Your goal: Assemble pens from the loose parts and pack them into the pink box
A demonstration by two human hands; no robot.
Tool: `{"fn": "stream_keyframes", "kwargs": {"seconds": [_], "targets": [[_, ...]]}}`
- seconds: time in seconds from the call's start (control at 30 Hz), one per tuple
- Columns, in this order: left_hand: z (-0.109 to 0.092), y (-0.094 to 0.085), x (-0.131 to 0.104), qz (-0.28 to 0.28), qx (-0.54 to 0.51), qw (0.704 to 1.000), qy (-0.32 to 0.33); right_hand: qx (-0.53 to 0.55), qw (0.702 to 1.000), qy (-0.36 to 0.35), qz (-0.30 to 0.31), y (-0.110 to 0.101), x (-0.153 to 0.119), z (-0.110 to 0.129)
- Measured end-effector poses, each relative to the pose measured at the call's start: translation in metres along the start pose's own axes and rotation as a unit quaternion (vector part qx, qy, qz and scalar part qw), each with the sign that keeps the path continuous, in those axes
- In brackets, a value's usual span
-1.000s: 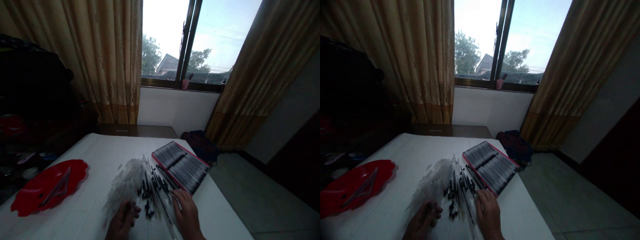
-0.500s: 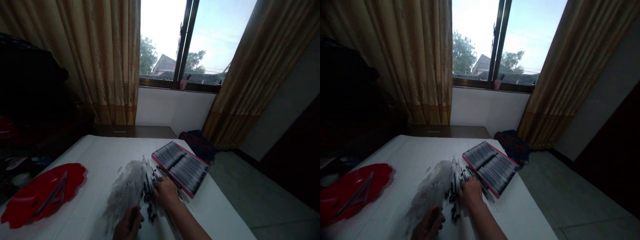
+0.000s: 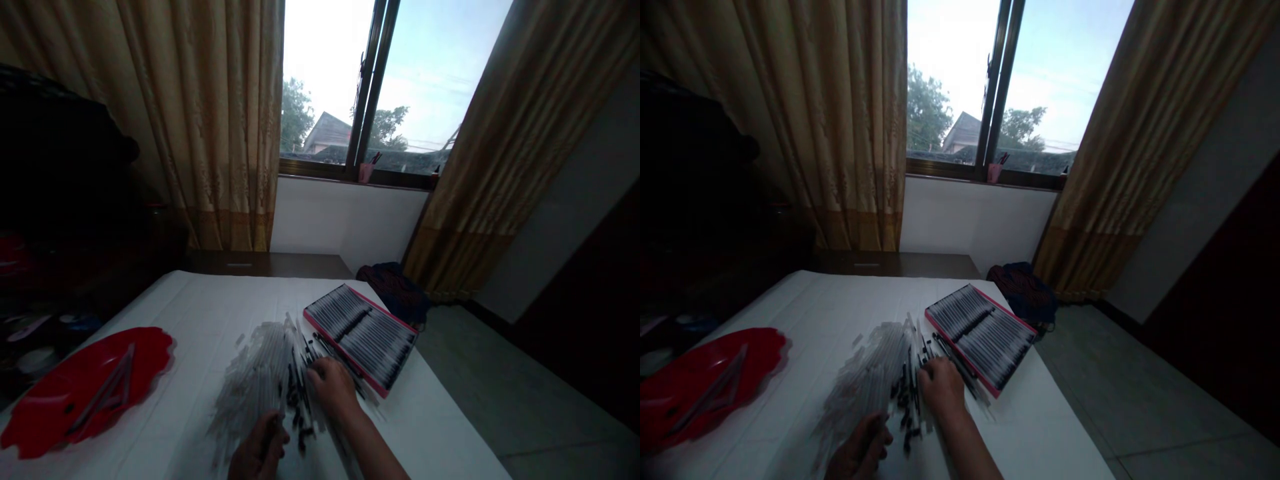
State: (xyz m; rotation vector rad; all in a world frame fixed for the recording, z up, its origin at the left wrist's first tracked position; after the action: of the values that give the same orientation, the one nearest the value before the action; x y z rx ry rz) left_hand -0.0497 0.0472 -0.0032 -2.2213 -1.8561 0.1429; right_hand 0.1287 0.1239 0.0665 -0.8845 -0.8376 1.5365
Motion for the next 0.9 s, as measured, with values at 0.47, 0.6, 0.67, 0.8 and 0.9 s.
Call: {"fn": "stream_keyframes", "kwargs": {"seconds": [0.47,0.6,0.67,0.8,0.9], "targets": [[0.002,-0.003,-0.004,-0.032,-0.028,0.999,-0.004,-0.017,0.961,-0.255,-0.105,-0.068,-0.078,0.018],[-0.006,0.0,-0.006,-0.071,-0.061,0.996,0.004,0.016,0.968,-0.234,-0.086,-0.064,-0.081,0.009],[-0.008,0.001,-0.004,-0.072,-0.115,0.991,0.003,0.065,0.969,-0.223,-0.086,-0.055,-0.083,0.005],[-0.002,-0.005,0.001,-0.067,-0.265,0.96,-0.055,0.117,0.964,-0.232,-0.05,-0.016,-0.091,0.01],[-0.002,-0.006,0.003,-0.041,-0.332,0.938,-0.093,0.126,0.963,-0.236,-0.035,0.013,-0.094,0.018]]}}
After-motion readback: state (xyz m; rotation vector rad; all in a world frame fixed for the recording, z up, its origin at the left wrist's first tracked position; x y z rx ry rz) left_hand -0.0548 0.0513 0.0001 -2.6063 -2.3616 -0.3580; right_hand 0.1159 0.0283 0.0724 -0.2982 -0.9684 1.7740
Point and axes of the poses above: each hand's wrist, its own x-axis towards the middle knuckle, its own y-axis out of the palm, z = x × y, the point moved 7 cm from there along x, towards the middle knuckle, and after that the axes turned 13 degrees about z, right-handed, at the moved point
